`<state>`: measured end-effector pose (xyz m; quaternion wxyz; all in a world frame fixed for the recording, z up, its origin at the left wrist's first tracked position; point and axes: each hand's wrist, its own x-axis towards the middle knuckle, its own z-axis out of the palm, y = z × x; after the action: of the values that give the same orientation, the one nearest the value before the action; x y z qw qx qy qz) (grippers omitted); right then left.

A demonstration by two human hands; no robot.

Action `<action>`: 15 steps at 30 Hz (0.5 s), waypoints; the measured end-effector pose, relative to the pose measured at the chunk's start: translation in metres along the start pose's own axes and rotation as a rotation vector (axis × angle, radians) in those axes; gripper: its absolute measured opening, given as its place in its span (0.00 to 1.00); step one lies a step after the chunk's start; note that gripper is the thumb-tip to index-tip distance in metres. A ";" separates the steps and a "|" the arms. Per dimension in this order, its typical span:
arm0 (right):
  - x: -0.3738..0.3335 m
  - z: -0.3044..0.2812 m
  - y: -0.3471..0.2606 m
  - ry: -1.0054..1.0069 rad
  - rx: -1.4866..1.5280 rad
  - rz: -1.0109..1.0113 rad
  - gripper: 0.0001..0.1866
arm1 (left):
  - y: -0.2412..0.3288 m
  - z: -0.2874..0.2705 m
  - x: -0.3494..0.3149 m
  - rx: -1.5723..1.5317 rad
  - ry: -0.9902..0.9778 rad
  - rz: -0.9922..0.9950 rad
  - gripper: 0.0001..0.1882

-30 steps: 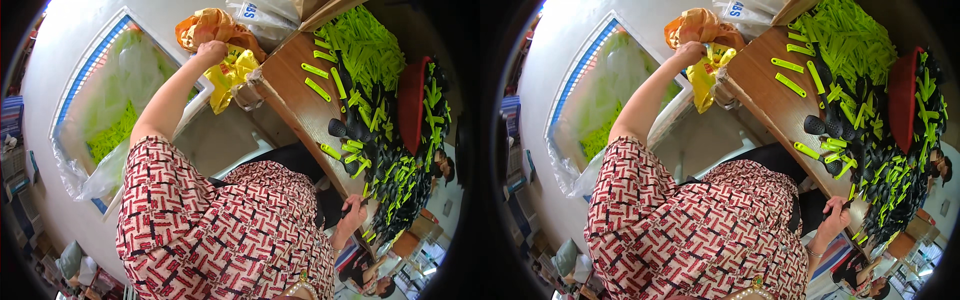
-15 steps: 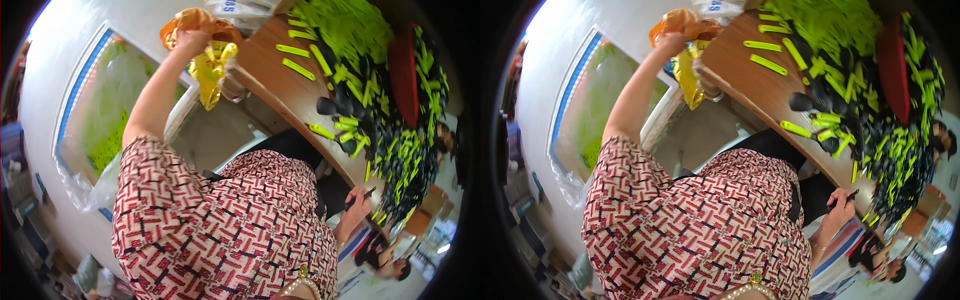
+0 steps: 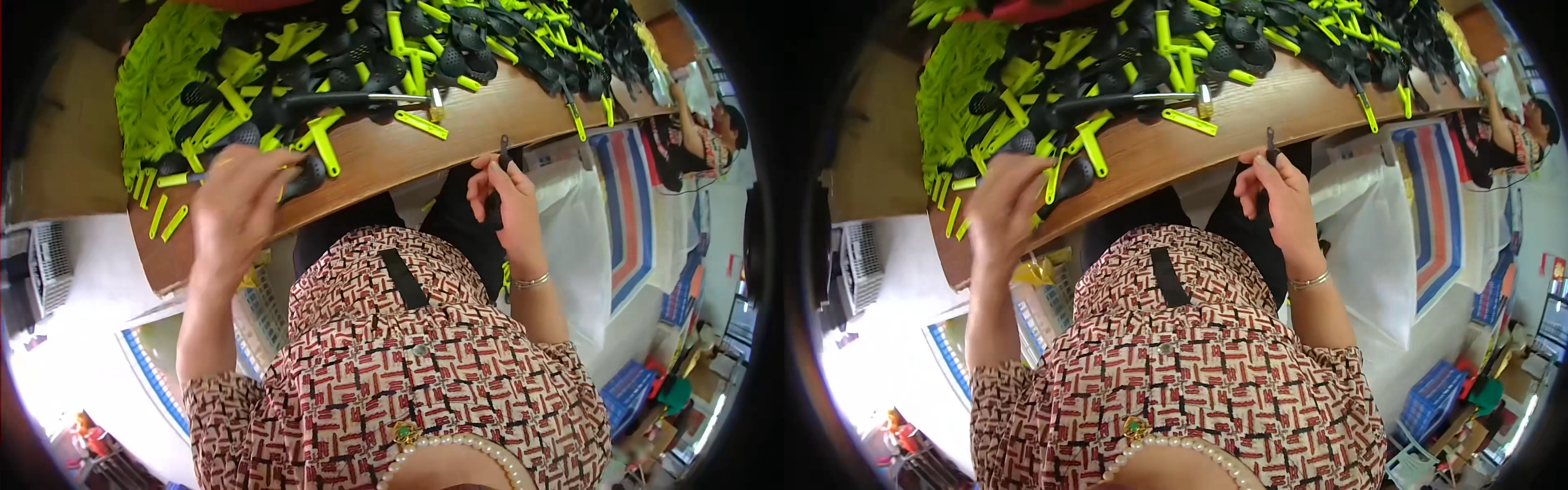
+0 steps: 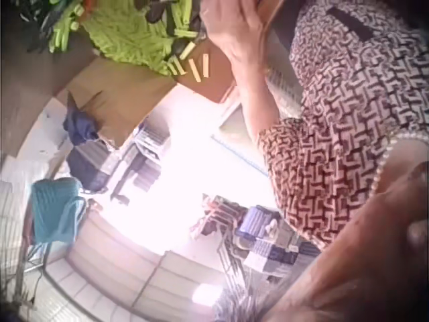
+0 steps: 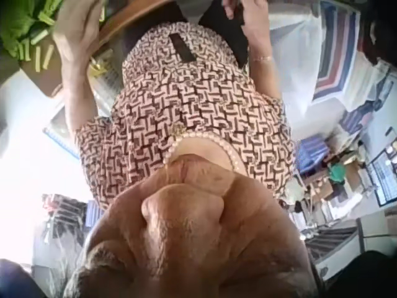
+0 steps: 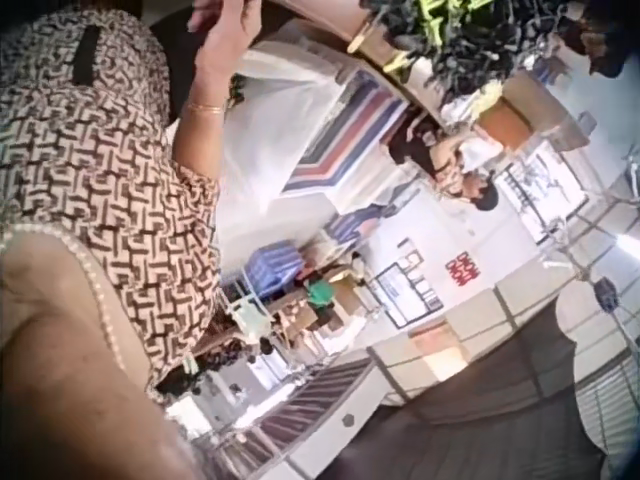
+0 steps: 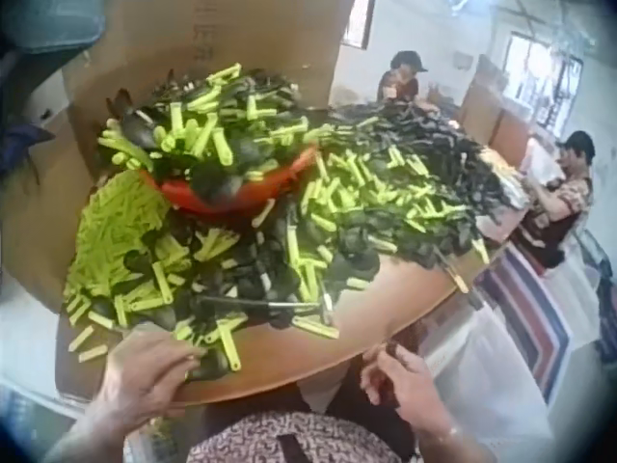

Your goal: The person assembles slotted spoons by attaching plastic handle pieces onto the spoon stems by hand and tapping them into place using a small hammer.

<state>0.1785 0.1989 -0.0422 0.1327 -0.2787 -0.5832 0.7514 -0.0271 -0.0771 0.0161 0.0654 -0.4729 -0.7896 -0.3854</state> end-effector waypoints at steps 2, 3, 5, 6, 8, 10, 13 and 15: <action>-0.004 -0.010 -0.005 0.019 -0.025 0.029 0.15 | 0.002 0.043 0.038 0.091 -0.116 0.161 0.11; -0.005 -0.015 -0.003 0.004 -0.040 0.004 0.15 | 0.002 0.059 0.052 0.125 -0.181 0.218 0.11; -0.008 -0.016 -0.003 0.033 -0.007 0.011 0.14 | 0.006 0.089 0.074 0.114 -0.213 0.288 0.11; -0.007 -0.019 0.002 0.038 0.015 0.018 0.14 | 0.001 0.102 0.078 0.162 -0.254 0.318 0.11; -0.004 -0.024 0.010 -0.011 -0.040 0.010 0.12 | 0.004 0.116 0.085 0.207 -0.303 0.338 0.11; -0.004 -0.020 0.012 0.014 0.039 0.017 0.09 | 0.006 0.123 0.089 0.308 -0.339 0.400 0.14; 0.001 -0.020 0.017 0.031 -0.059 -0.010 0.06 | 0.007 0.122 0.087 0.290 -0.353 0.371 0.16; 0.002 -0.022 0.018 0.024 -0.082 -0.026 0.05 | -0.001 0.103 0.093 0.239 -0.186 0.328 0.18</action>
<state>0.1916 0.2128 -0.0633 0.1376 -0.2853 -0.6155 0.7217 -0.0512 0.0562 -0.0122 0.1097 -0.6174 -0.7448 -0.2280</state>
